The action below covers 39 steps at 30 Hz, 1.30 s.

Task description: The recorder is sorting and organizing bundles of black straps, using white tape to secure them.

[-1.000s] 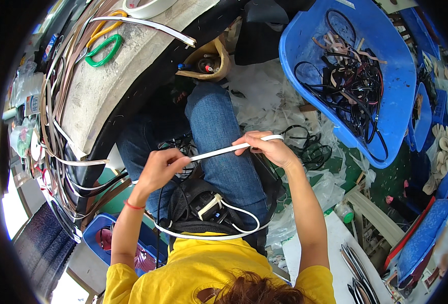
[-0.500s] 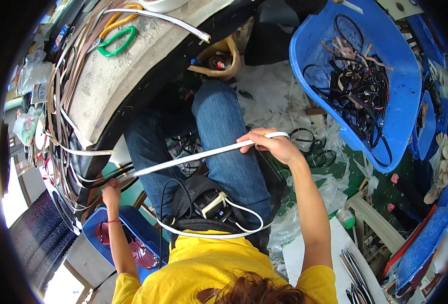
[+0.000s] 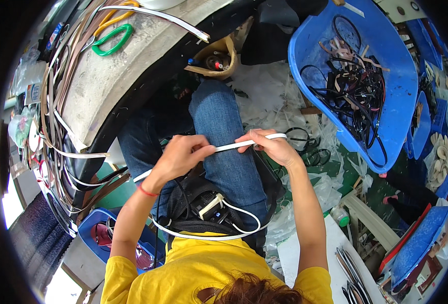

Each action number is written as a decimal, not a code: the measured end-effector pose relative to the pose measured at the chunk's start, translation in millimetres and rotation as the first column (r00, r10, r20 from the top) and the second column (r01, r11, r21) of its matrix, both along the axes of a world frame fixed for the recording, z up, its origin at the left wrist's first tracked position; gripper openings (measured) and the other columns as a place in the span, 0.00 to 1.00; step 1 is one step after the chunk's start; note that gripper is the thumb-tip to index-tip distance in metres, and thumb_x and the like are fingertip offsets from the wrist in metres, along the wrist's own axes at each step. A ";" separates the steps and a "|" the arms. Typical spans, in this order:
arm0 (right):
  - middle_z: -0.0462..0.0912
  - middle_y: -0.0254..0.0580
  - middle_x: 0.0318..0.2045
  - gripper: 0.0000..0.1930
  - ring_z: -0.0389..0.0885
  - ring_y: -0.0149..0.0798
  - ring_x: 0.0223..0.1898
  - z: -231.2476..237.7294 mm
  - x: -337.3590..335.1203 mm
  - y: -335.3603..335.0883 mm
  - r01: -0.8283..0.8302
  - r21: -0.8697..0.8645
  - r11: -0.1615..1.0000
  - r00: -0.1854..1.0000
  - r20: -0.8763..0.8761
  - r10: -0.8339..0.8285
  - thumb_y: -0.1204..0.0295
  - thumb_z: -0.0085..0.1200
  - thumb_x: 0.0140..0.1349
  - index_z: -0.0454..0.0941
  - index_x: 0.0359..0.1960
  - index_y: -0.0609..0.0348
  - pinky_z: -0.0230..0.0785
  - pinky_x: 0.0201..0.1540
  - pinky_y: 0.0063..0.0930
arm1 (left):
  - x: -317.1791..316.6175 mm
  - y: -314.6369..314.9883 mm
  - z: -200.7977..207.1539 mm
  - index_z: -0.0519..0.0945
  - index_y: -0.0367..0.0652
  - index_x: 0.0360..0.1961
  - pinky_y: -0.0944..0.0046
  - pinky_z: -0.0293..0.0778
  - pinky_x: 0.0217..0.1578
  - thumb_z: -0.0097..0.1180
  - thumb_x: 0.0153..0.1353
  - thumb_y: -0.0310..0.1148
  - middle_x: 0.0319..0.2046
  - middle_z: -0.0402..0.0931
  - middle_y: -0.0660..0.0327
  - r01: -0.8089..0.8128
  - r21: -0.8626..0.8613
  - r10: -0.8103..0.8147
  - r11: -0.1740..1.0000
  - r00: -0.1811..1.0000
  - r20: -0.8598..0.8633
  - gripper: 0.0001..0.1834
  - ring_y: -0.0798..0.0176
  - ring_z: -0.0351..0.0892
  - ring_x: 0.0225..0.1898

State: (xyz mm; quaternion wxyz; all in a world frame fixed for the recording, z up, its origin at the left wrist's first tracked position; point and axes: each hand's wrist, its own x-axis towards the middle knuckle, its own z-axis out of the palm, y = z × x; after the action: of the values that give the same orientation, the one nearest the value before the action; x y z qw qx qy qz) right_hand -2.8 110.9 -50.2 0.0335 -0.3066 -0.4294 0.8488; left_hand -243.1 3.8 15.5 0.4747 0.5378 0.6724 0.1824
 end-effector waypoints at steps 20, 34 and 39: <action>0.83 0.38 0.28 0.11 0.79 0.30 0.37 13.5 -10.9 -6.4 0.016 0.374 0.927 0.992 0.109 -0.062 0.67 0.56 0.60 0.82 0.36 0.62 0.68 0.42 0.25 | -67.3 -90.7 17.7 0.80 0.37 0.30 0.61 0.70 0.26 0.59 0.57 0.34 0.22 0.78 0.53 -0.256 -0.058 0.226 0.965 0.922 -0.315 0.10 0.53 0.78 0.25; 0.81 0.42 0.29 0.06 0.80 0.41 0.34 62.6 -23.2 -51.2 0.195 0.891 0.409 0.861 0.044 -0.506 0.76 0.61 0.52 0.80 0.32 0.61 0.71 0.36 0.30 | 26.2 17.9 3.0 0.81 0.35 0.35 0.66 0.74 0.28 0.53 0.59 0.33 0.23 0.80 0.55 -0.009 0.000 0.009 1.000 0.990 0.138 0.11 0.63 0.81 0.25; 0.78 0.44 0.26 0.08 0.77 0.46 0.29 61.8 -20.6 -74.2 0.135 0.920 0.368 0.819 0.106 -0.565 0.72 0.58 0.56 0.78 0.36 0.61 0.68 0.32 0.35 | 38.7 8.9 -2.3 0.83 0.42 0.29 0.54 0.76 0.33 0.55 0.51 0.37 0.25 0.80 0.50 -0.036 0.050 0.036 0.998 0.999 0.004 0.11 0.47 0.81 0.29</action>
State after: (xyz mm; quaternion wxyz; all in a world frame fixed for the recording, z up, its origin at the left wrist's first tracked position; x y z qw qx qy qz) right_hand -23.5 36.6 11.6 0.2820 -0.4979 -0.7234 0.3864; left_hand -204.3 12.8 13.2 0.4586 0.5370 0.6767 0.2085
